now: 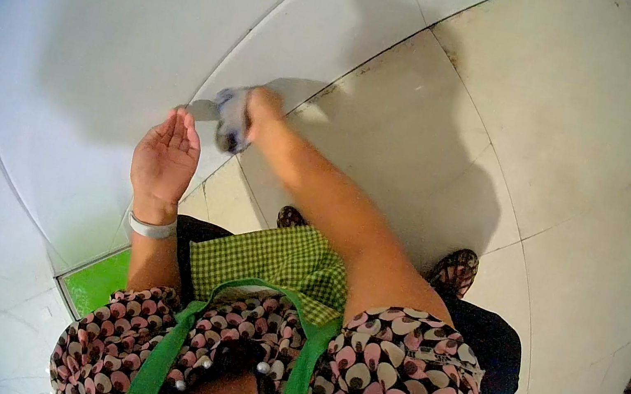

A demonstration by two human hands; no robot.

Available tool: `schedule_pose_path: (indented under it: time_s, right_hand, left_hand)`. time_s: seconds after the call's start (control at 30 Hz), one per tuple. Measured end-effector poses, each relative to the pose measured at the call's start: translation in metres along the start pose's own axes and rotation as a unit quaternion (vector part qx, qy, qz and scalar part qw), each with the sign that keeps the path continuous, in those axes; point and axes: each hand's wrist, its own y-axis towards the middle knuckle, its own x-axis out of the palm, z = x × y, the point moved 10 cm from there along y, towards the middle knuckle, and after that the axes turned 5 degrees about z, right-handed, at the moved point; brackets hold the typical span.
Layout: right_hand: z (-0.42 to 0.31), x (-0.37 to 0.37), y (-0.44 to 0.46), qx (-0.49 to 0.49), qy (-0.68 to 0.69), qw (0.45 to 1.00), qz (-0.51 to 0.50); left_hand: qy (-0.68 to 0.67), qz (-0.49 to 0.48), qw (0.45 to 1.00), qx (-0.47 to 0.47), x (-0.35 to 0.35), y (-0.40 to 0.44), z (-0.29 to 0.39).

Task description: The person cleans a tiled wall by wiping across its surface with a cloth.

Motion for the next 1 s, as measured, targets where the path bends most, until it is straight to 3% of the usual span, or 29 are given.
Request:
schedule_pose_path:
  time_s: [0.1, 0.17, 0.23, 0.27, 0.33, 0.37, 0.4, 0.47, 0.5, 0.53, 0.6, 0.63, 0.7, 0.77, 0.8, 0.83, 0.9, 1.0]
  right_hand:
    - [-0.060, -0.038, 0.060, 0.034, 0.064, 0.997, -0.033]
    - [-0.160, -0.053, 0.049, -0.152, 0.016, 0.988, -0.021]
    - [-0.225, -0.062, 0.023, -0.230, 0.017, 0.973, 0.011]
    - [-0.252, -0.054, 0.000, -0.326, -0.092, 0.940, 0.032]
    - [-0.275, -0.028, -0.063, -0.418, -0.062, 0.903, 0.074]
    - [-0.263, -0.019, -0.103, -0.414, 0.076, 0.902, 0.095]
    - [-0.255, -0.013, -0.115, -0.413, 0.072, 0.903, 0.092]
    - [-0.261, 0.012, -0.154, -0.558, 0.009, 0.829, 0.035]
    - [-0.255, 0.012, -0.149, -0.557, 0.005, 0.830, 0.032]
    - [-0.247, 0.033, -0.159, -0.627, -0.241, 0.737, 0.076]
    - [-0.224, 0.059, -0.161, -0.650, -0.471, 0.586, 0.109]
    - [-0.191, 0.081, -0.155, -0.581, -0.530, 0.617, -0.029]
    - [-0.149, 0.105, -0.146, -0.494, -0.576, 0.629, -0.169]
    - [-0.100, 0.115, -0.127, -0.266, -0.524, 0.731, -0.347]
    - [-0.087, 0.113, -0.129, -0.191, -0.475, 0.792, -0.332]
    - [-0.080, 0.114, -0.130, -0.188, -0.475, 0.791, -0.335]
    - [-0.073, 0.107, -0.119, -0.114, -0.315, 0.885, -0.324]
    - [-0.060, 0.111, -0.114, -0.090, -0.288, 0.885, -0.356]
  left_hand:
    - [-0.025, -0.030, 0.999, -0.015, 0.003, -0.003, -0.003]
    - [-0.009, -0.008, 1.000, -0.012, -0.003, -0.002, -0.001]
    - [-0.005, -0.014, 1.000, -0.010, -0.014, 0.004, 0.006]
    - [0.000, -0.022, 1.000, -0.009, -0.018, 0.006, 0.010]
    - [-0.001, -0.012, 1.000, -0.011, -0.024, 0.006, 0.014]
    - [0.000, -0.005, 1.000, -0.014, -0.027, 0.006, 0.016]
    - [-0.005, -0.003, 1.000, -0.012, -0.028, 0.007, 0.019]
    - [0.056, -0.022, 0.997, -0.042, -0.026, 0.008, 0.016]
    - [0.052, -0.020, 0.998, -0.040, -0.027, 0.008, 0.018]
    - [0.088, -0.049, 0.994, -0.042, -0.022, 0.006, 0.018]
    - [0.119, -0.075, 0.989, -0.042, -0.015, 0.003, 0.019]
    - [0.179, -0.109, 0.978, -0.010, -0.007, 0.000, 0.022]
    - [0.234, -0.140, 0.962, 0.025, 0.004, -0.004, 0.024]
    - [0.289, -0.177, 0.940, 0.035, 0.015, -0.008, 0.019]
    - [0.289, -0.185, 0.939, 0.023, 0.018, -0.009, 0.017]
    - [0.287, -0.181, 0.940, 0.024, 0.016, -0.007, 0.018]
    - [0.296, -0.207, 0.932, -0.032, 0.015, -0.006, 0.006]
    - [0.254, -0.191, 0.947, -0.055, 0.009, 0.001, 0.001]
